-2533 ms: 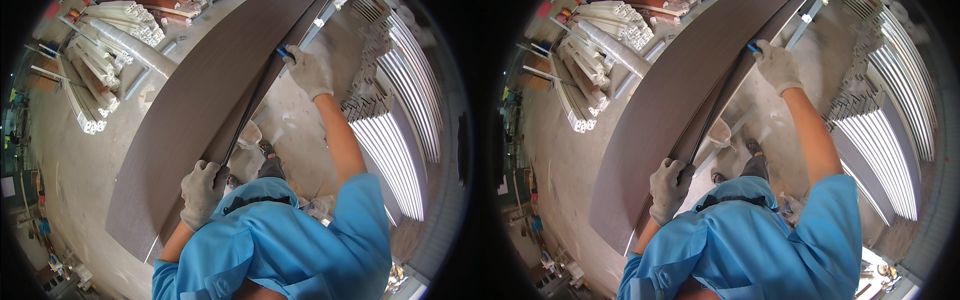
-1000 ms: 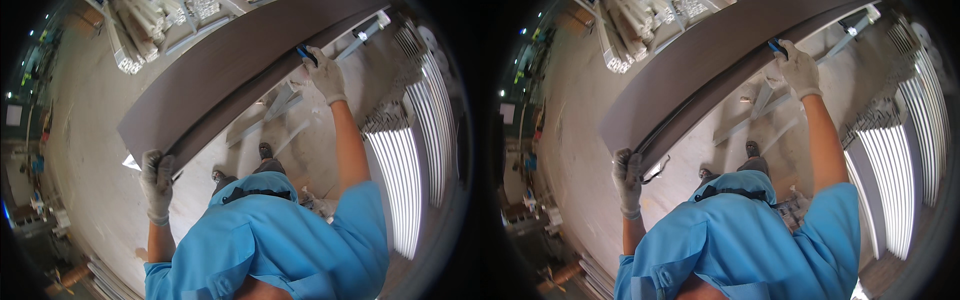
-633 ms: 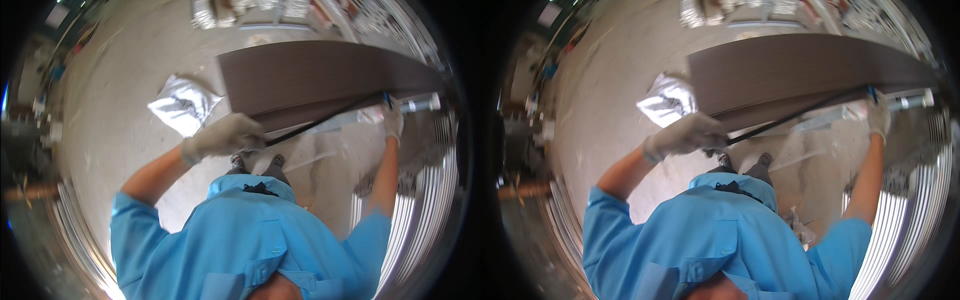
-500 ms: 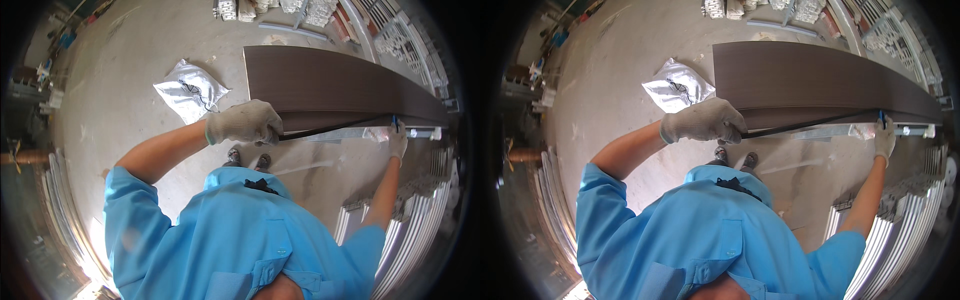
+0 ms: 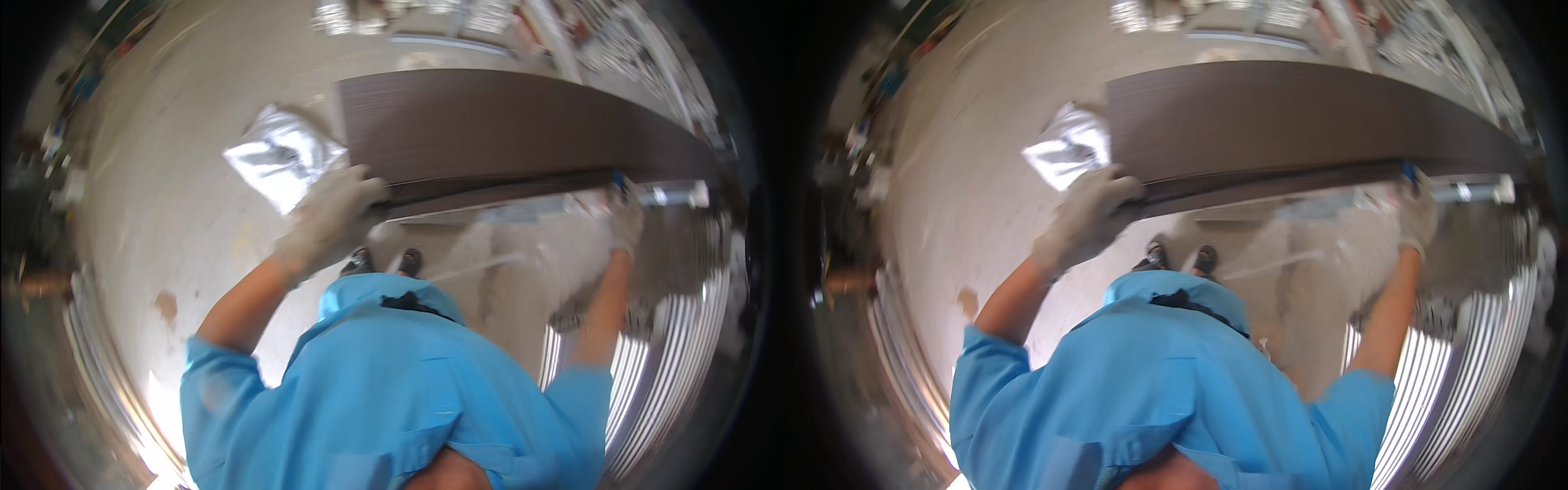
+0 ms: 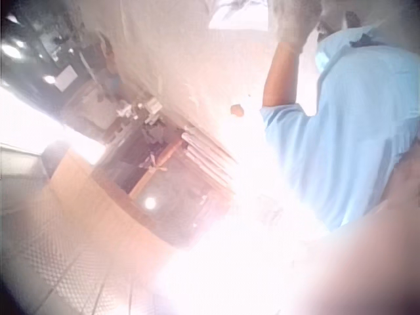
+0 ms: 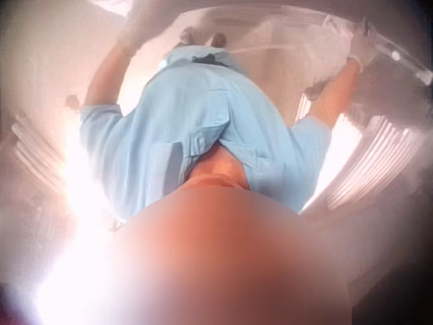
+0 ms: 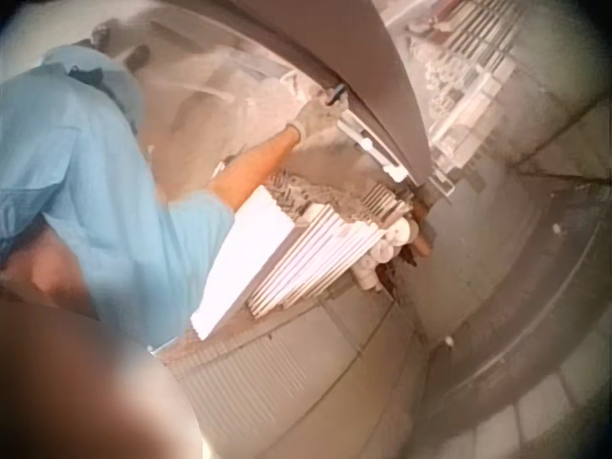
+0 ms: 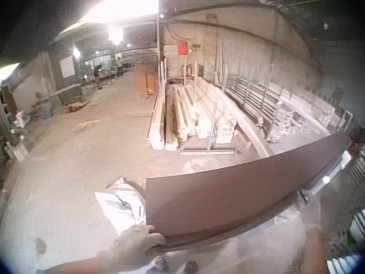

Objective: The person inserts a long flexible strip into the edge groove of a large flat panel using a blue plastic tool, then lifts and stacks the panel with others. They repeat the strip insertion on another panel and stack it, then retrieve a different panel from a wrapped stack and place it on a metal frame.

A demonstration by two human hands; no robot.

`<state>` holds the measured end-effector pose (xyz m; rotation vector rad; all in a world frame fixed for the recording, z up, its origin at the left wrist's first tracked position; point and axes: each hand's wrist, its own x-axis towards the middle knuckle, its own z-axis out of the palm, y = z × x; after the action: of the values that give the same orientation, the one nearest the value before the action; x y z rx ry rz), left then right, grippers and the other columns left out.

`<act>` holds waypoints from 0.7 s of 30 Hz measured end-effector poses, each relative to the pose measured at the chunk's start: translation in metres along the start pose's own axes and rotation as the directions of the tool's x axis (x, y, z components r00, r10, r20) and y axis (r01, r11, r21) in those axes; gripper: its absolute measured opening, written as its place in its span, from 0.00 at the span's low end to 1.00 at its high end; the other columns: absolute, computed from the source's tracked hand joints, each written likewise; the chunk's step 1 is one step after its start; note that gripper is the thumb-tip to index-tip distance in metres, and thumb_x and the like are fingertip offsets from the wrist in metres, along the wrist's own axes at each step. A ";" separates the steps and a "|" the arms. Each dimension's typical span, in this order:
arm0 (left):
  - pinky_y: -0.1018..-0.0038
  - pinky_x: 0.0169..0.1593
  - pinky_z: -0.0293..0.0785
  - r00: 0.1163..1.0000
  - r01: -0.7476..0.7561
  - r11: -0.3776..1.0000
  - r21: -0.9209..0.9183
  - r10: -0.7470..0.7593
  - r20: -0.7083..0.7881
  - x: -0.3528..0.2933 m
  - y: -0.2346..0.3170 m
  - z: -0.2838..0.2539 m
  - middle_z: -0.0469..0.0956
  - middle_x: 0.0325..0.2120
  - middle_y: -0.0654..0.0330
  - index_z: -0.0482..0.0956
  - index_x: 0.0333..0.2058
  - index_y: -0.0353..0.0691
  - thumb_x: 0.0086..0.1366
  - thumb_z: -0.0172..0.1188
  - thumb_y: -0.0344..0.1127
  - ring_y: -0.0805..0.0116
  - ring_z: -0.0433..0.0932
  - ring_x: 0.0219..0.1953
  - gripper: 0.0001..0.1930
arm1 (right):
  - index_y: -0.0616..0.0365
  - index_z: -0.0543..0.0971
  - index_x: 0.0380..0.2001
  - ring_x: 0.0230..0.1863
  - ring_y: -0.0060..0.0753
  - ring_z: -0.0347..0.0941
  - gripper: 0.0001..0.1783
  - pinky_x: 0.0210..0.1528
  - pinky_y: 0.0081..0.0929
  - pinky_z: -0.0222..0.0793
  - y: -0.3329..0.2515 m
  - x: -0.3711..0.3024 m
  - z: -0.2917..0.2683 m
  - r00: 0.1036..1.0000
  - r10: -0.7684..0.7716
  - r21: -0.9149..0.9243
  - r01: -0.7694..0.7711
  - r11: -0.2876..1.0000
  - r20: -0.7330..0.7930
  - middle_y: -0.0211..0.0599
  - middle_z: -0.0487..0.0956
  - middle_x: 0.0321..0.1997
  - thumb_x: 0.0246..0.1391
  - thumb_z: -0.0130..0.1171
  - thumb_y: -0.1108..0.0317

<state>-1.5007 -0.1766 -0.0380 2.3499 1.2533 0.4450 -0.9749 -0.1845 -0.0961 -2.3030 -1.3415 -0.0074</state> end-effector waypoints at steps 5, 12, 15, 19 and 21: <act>0.70 0.40 0.71 0.957 -0.011 0.885 -0.465 0.144 0.251 -0.010 -0.004 -0.012 0.73 0.28 0.56 0.74 0.32 0.35 0.55 0.66 0.26 0.62 0.74 0.31 0.09 | 0.48 0.77 0.54 0.52 0.57 0.77 0.22 0.53 0.42 0.72 -0.008 -0.004 0.001 0.997 0.032 0.031 -0.030 0.999 -0.069 0.50 0.82 0.48 0.59 0.57 0.54; 0.79 0.34 0.65 0.955 0.286 0.612 -0.738 -0.249 0.164 -0.027 -0.008 -0.004 0.71 0.25 0.67 0.75 0.35 0.35 0.67 0.59 0.30 0.79 0.66 0.27 0.05 | 0.43 0.77 0.54 0.48 0.56 0.79 0.22 0.51 0.44 0.73 -0.008 -0.004 0.006 0.994 0.051 0.057 -0.046 0.997 -0.096 0.51 0.83 0.45 0.59 0.57 0.51; 0.82 0.33 0.63 0.925 0.324 0.563 -0.760 -0.356 0.131 -0.030 -0.015 -0.003 0.71 0.25 0.68 0.77 0.36 0.34 0.68 0.59 0.30 0.81 0.65 0.27 0.05 | 0.44 0.77 0.54 0.48 0.56 0.79 0.22 0.50 0.43 0.73 -0.005 -0.004 0.007 0.993 0.103 0.088 -0.098 0.991 -0.057 0.50 0.83 0.44 0.59 0.57 0.51; 0.81 0.32 0.64 0.910 0.354 0.574 -0.738 -0.392 0.131 -0.034 -0.016 0.001 0.73 0.24 0.68 0.78 0.35 0.33 0.67 0.61 0.29 0.80 0.66 0.26 0.05 | 0.44 0.77 0.54 0.48 0.55 0.79 0.22 0.51 0.42 0.74 -0.003 -0.003 0.008 0.994 0.100 0.112 -0.094 0.989 -0.043 0.50 0.83 0.44 0.59 0.57 0.51; 0.80 0.31 0.64 0.909 0.361 0.709 -0.606 -0.412 0.059 -0.033 -0.014 0.003 0.74 0.23 0.67 0.78 0.33 0.33 0.66 0.61 0.29 0.79 0.67 0.25 0.05 | 0.43 0.77 0.55 0.49 0.54 0.79 0.22 0.51 0.41 0.74 -0.001 -0.003 0.010 0.992 0.113 0.113 -0.106 0.988 -0.050 0.48 0.83 0.45 0.59 0.57 0.52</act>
<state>-1.5269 -0.1980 -0.0503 1.4908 1.3449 0.6835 -0.9796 -0.1821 -0.1050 -2.2627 -1.1568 0.0360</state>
